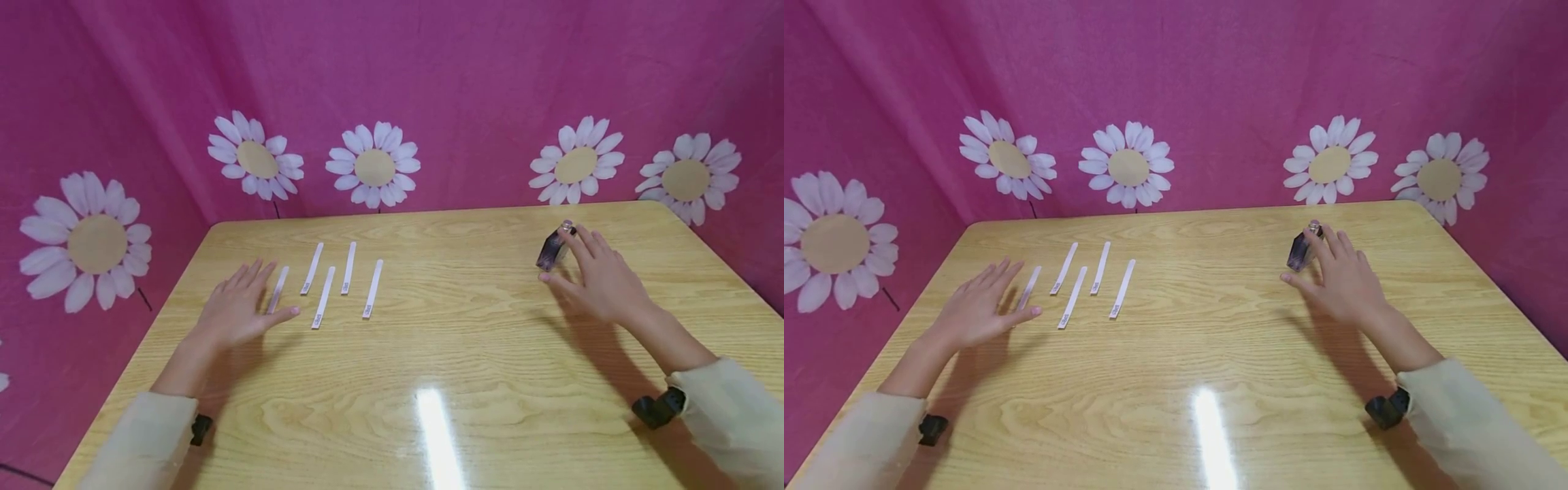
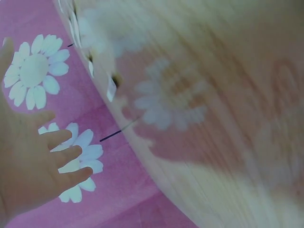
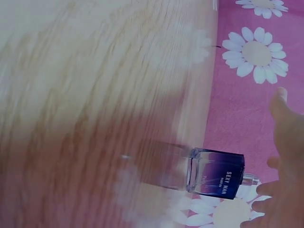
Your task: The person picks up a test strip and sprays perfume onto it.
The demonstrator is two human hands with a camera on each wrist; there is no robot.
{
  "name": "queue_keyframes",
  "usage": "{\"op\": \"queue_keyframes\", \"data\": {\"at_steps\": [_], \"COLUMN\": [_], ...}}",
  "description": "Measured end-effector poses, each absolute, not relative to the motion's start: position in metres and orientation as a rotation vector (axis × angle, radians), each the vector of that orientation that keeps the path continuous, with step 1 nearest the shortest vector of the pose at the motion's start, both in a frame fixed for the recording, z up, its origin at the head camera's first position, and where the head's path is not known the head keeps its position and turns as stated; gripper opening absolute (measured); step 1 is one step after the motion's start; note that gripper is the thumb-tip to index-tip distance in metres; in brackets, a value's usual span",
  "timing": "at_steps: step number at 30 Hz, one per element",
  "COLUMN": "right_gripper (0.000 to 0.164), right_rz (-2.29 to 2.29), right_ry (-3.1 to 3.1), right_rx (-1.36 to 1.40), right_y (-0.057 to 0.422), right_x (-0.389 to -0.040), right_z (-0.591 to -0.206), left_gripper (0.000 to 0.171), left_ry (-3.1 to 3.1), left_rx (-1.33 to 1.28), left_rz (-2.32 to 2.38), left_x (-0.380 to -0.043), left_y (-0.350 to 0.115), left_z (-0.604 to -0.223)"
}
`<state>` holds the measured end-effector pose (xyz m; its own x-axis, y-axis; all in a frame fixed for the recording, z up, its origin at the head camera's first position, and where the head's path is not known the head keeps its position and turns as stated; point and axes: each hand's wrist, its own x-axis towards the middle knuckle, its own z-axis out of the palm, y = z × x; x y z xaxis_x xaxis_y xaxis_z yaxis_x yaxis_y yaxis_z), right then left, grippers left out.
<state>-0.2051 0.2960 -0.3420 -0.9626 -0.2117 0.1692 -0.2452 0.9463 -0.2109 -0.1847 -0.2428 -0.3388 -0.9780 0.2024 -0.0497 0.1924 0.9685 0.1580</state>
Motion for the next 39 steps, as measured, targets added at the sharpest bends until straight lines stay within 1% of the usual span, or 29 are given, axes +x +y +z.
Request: {"op": "queue_keyframes", "data": {"at_steps": [7,14,19,25,33,39], "right_gripper": [0.087,0.082,0.082,0.085,0.081,0.08], "right_rz": [0.571,0.785,0.813,0.867,0.953,0.987], "right_ry": [-2.881,-2.773,-2.764,-2.749,-2.711,-2.706], "right_rx": [0.325,0.28,0.264,0.231,0.247,0.188], "right_y": [0.3,0.307,0.31,0.309,0.305,0.306], "right_x": [-0.215,-0.227,-0.235,-0.246,-0.257,-0.256], "right_z": [-0.348,-0.353,-0.356,-0.353,-0.352,-0.357], "left_gripper": [0.099,0.092,0.087,0.083,0.065,0.063], "left_ry": [3.069,3.036,3.006,3.0,3.005,3.004], "left_rx": [0.305,0.276,0.255,0.233,0.255,0.245], "left_rz": [0.261,0.392,0.471,0.539,0.642,0.679], "left_x": [-0.188,-0.192,-0.195,-0.197,-0.193,-0.194], "left_y": [-0.25,-0.256,-0.259,-0.258,-0.261,-0.259], "left_z": [-0.345,-0.354,-0.359,-0.36,-0.363,-0.366]}}
